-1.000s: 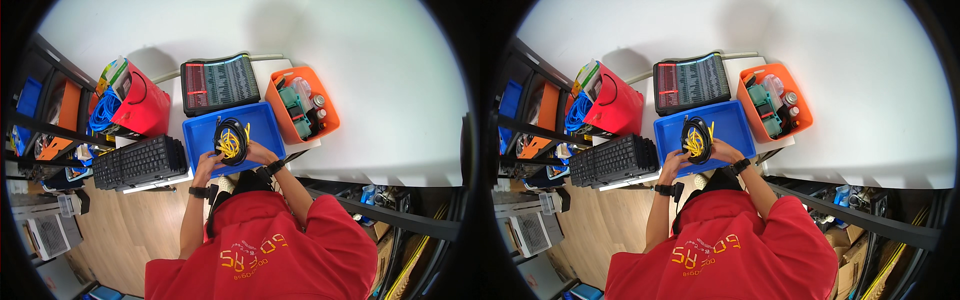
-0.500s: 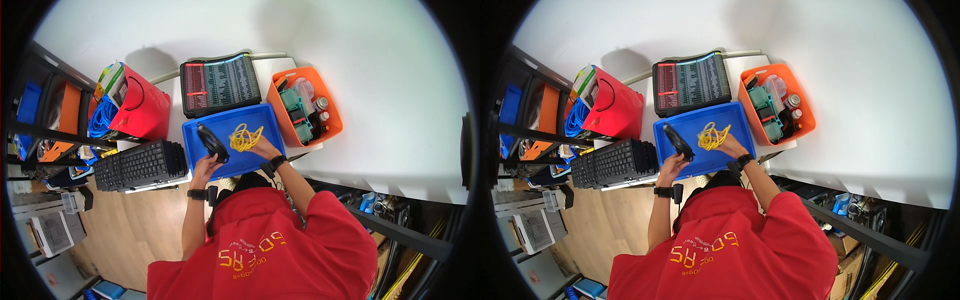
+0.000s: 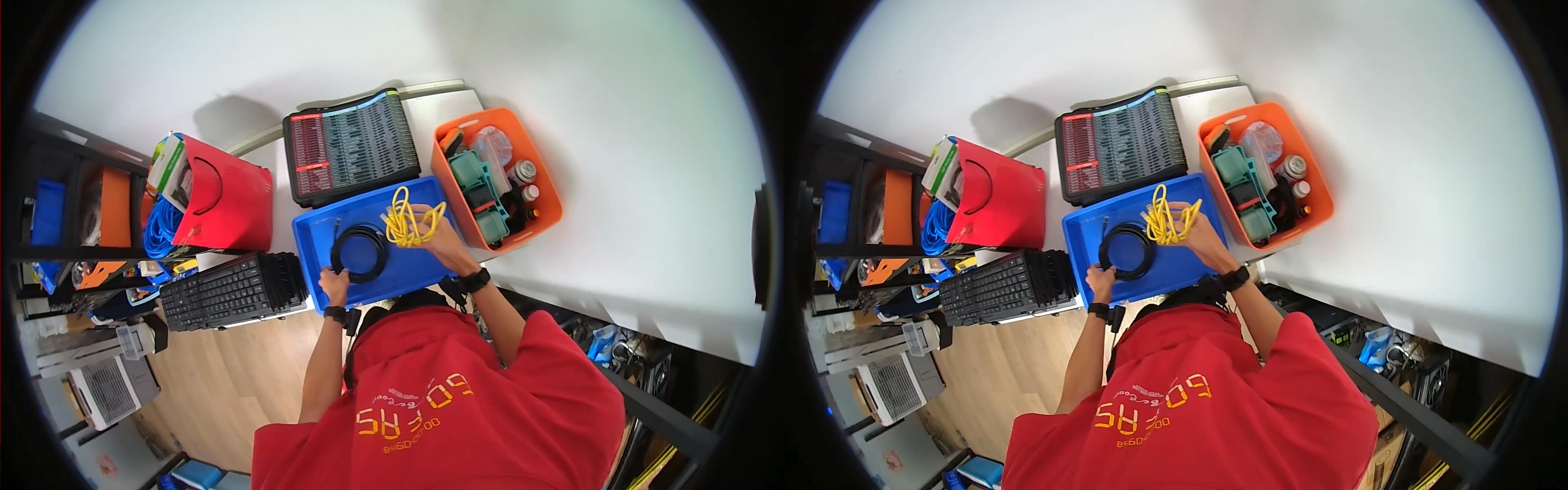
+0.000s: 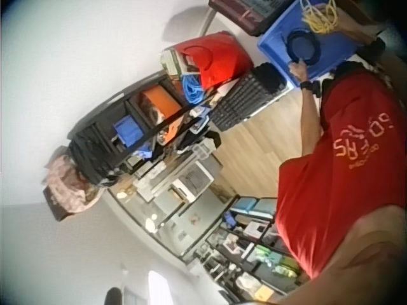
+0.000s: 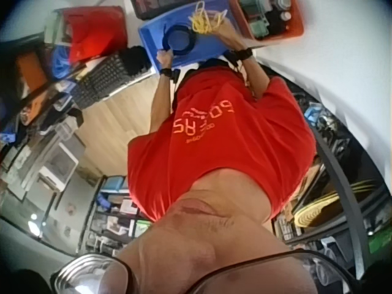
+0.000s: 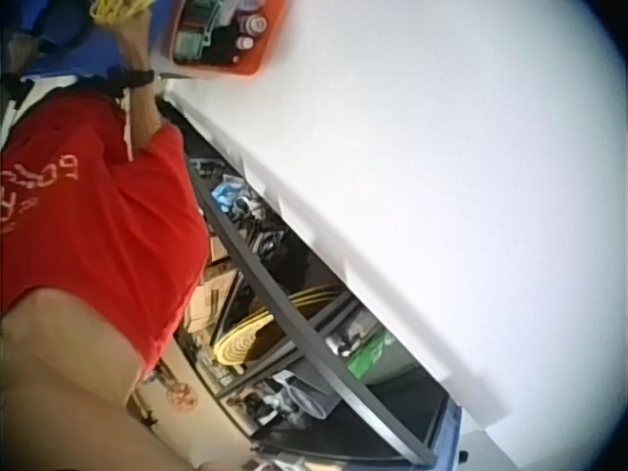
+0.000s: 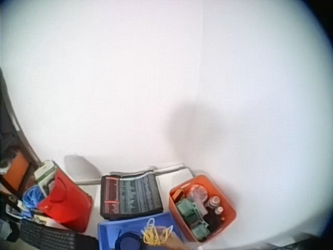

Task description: Sort and organize hardware supplies and computer peripherals into bins and on shelves.

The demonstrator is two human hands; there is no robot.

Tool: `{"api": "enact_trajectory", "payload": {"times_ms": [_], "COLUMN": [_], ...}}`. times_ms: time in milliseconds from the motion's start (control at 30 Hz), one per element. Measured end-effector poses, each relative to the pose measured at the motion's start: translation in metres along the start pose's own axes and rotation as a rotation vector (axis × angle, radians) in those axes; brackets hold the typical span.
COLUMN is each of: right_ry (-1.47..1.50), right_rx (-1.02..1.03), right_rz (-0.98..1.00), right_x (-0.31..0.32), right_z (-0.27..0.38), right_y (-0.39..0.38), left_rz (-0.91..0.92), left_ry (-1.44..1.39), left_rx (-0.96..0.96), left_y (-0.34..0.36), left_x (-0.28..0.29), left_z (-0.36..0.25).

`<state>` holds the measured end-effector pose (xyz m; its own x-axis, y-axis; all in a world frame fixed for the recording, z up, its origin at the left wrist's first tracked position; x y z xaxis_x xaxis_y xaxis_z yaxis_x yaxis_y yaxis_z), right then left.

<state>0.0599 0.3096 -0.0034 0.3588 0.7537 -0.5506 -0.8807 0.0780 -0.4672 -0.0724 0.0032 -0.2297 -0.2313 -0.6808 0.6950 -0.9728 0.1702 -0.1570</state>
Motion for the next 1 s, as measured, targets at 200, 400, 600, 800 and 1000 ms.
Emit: {"api": "enact_trajectory", "payload": {"times_ms": [200, 400, 600, 800, 1000], "right_ry": [-0.251, -0.414, -0.502, -0.830, -1.190], "right_rx": [0.162, 0.208, 0.418, 0.463, 0.457], "right_rz": [0.008, 0.024, 0.211, 0.208, 0.095], "right_x": [-0.025, -0.067, -0.130, -0.201, -0.241], "right_z": [0.033, 0.060, 0.035, 0.048, 0.039], "right_y": [-0.013, -0.038, -0.042, -0.053, -0.025], "left_rz": [0.259, 0.326, 0.501, 0.251, 0.040], "left_ry": [0.169, -0.325, -1.147, -1.168, -0.756], "left_rx": [-0.022, -0.466, -0.007, -0.083, -0.358], "left_y": [-0.021, -0.091, -0.124, -0.104, -0.012], "left_x": [-0.008, 0.111, 0.168, 0.242, 0.402], "left_z": [-0.041, -0.245, -0.299, -0.268, -0.241]}}
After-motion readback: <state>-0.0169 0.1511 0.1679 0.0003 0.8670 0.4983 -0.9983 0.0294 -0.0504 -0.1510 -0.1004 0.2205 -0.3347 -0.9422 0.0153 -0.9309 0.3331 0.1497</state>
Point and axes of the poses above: each hand's wrist, its own y-axis towards the middle knuckle, its own x-axis out of the back of the hand, z = x × y, the point moved 5 cm from there along y, towards the middle knuckle, and after that the axes turned 14 degrees about -x, right-handed, at the moved point
